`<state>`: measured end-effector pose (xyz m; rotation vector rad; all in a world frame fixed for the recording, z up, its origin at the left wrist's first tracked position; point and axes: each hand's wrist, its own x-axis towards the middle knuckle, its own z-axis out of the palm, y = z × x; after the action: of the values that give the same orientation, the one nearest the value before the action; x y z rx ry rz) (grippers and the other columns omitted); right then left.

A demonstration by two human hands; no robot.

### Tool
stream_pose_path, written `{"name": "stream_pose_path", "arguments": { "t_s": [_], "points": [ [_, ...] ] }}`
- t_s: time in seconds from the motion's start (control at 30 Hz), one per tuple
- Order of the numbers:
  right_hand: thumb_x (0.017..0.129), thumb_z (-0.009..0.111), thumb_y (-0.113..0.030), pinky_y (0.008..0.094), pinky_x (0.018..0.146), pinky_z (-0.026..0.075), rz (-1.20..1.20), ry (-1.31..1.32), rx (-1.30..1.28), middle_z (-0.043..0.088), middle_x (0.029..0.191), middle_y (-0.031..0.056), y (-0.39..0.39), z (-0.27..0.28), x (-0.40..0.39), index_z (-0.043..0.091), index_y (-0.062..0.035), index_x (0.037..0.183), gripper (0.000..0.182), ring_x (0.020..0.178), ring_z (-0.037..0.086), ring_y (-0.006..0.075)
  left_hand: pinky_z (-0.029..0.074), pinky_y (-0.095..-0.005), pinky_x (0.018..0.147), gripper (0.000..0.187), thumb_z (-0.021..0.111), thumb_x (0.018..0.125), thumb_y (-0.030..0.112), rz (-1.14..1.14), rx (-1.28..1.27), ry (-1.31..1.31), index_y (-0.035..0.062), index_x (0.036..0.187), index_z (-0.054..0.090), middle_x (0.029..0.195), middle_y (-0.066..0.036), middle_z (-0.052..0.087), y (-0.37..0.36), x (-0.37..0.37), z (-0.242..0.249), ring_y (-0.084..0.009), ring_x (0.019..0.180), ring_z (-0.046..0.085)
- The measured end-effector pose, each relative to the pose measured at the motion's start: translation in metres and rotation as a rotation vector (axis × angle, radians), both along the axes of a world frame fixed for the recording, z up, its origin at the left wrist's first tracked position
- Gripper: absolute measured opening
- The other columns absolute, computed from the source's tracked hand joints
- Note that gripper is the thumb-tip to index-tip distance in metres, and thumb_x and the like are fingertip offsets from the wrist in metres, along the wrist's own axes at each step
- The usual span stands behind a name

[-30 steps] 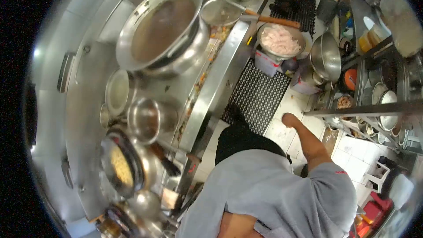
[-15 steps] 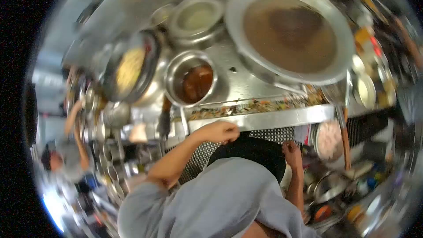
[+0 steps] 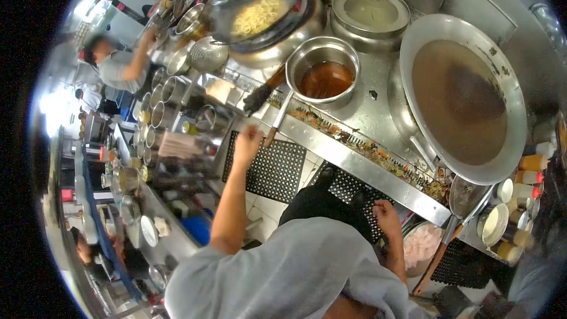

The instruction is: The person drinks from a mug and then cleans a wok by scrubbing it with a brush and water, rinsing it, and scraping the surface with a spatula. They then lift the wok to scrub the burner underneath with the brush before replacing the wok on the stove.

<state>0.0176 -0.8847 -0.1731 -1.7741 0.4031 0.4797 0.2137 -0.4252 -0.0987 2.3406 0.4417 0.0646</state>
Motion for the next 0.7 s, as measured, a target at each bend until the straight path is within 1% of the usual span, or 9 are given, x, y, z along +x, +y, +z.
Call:
{"name": "stream_pose_path", "arguments": {
  "t_s": [0.07, 0.13, 0.2, 0.27, 0.33, 0.43, 0.47, 0.6, 0.7],
  "points": [
    [0.095, 0.06, -0.013, 0.0322, 0.076, 0.054, 0.083, -0.01, -0.164, 0.071, 0.093, 0.0124, 0.005, 0.013, 0.011, 0.062, 0.0004, 0.113, 0.022, 0.083, 0.068, 0.0177, 0.05, -0.0449, 0.092, 0.043, 0.067, 0.087, 0.027, -0.027, 0.186, -0.181, -0.0013, 0.119, 0.062, 0.109, -0.027, 0.067, 0.021, 0.047, -0.01, -0.0384, 0.104, 0.065],
    [0.094, 0.061, -0.013, 0.0331, 0.076, 0.053, 0.125, -0.037, -0.289, 0.071, 0.092, 0.0132, 0.019, 0.03, 0.027, 0.063, -0.0005, 0.113, 0.023, 0.083, 0.068, 0.0193, 0.048, -0.0475, 0.095, 0.05, 0.066, 0.086, 0.029, -0.126, 0.381, -0.079, 0.0001, 0.125, 0.057, 0.119, -0.028, 0.062, 0.025, 0.1, -0.004, -0.043, 0.112, 0.059],
    [0.094, 0.059, -0.024, 0.0403, 0.079, 0.054, 0.253, -0.111, -0.323, 0.071, 0.094, 0.0184, 0.035, 0.033, 0.042, 0.066, -0.0062, 0.113, 0.027, 0.088, 0.07, 0.0346, 0.046, -0.0555, 0.098, 0.07, 0.072, 0.081, 0.038, -0.137, 0.57, 0.129, 0.0021, 0.135, 0.047, 0.134, -0.025, 0.053, 0.026, 0.15, -0.026, -0.0423, 0.122, 0.053],
    [0.094, 0.058, -0.023, 0.0423, 0.08, 0.054, 0.287, -0.051, -0.392, 0.071, 0.095, 0.0192, 0.065, 0.075, 0.07, 0.066, -0.0062, 0.112, 0.026, 0.091, 0.069, 0.0364, 0.043, -0.059, 0.102, 0.08, 0.075, 0.077, 0.045, -0.214, 0.575, 0.461, 0.0011, 0.137, 0.046, 0.134, -0.022, 0.055, 0.034, 0.19, -0.052, -0.0417, 0.126, 0.053],
    [0.094, 0.058, -0.023, 0.0428, 0.082, 0.054, 0.425, -0.051, -0.381, 0.071, 0.099, 0.0193, 0.083, 0.091, 0.091, 0.065, -0.0061, 0.114, 0.028, 0.093, 0.069, 0.0368, 0.045, -0.0516, 0.103, 0.086, 0.077, 0.074, 0.047, -0.282, 0.517, 0.542, 0.0004, 0.139, 0.043, 0.134, -0.021, 0.058, 0.051, 0.216, -0.069, -0.0382, 0.125, 0.056],
    [0.094, 0.059, -0.023, 0.0429, 0.083, 0.054, 0.442, -0.16, -0.397, 0.07, 0.104, 0.0197, 0.106, 0.109, 0.111, 0.062, -0.0058, 0.118, 0.029, 0.094, 0.068, 0.037, 0.057, -0.0381, 0.083, 0.066, 0.075, 0.073, 0.044, -0.22, 0.27, 0.367, -0.0038, 0.117, 0.062, 0.104, -0.02, 0.072, 0.071, 0.196, -0.07, -0.0351, 0.096, 0.071],
    [0.095, 0.059, -0.023, 0.0424, 0.082, 0.054, 0.429, -0.2, -0.398, 0.07, 0.104, 0.0195, 0.117, 0.121, 0.125, 0.061, -0.0058, 0.12, 0.03, 0.094, 0.069, 0.0368, 0.058, -0.0383, 0.075, 0.054, 0.073, 0.076, 0.04, -0.261, -0.049, 0.216, -0.0035, 0.105, 0.067, 0.087, -0.015, 0.073, 0.092, 0.183, -0.089, -0.033, 0.08, 0.072],
    [0.093, 0.066, -0.021, 0.0396, 0.085, 0.055, 0.37, -0.257, -0.089, 0.066, 0.118, 0.0188, 0.159, 0.143, 0.165, 0.054, -0.0065, 0.132, 0.043, 0.11, 0.066, 0.0286, 0.057, -0.0351, 0.078, 0.054, 0.075, 0.083, 0.013, 0.019, -1.131, 0.019, -0.0014, 0.13, 0.052, 0.105, -0.011, 0.066, 0.051, 0.092, 0.015, -0.0222, 0.088, 0.066],
    [0.09, 0.072, -0.023, 0.0385, 0.089, 0.054, 0.334, -0.432, 0.116, 0.056, 0.137, 0.0184, 0.206, 0.179, 0.2, 0.045, -0.0071, 0.143, 0.062, 0.127, 0.056, 0.0217, 0.055, -0.0387, 0.09, 0.068, 0.077, 0.083, 0.007, -0.059, -1.267, -0.07, 0.0015, 0.14, 0.041, 0.119, -0.014, 0.062, 0.016, 0.061, 0.065, -0.0256, 0.106, 0.063]
  ]
}}
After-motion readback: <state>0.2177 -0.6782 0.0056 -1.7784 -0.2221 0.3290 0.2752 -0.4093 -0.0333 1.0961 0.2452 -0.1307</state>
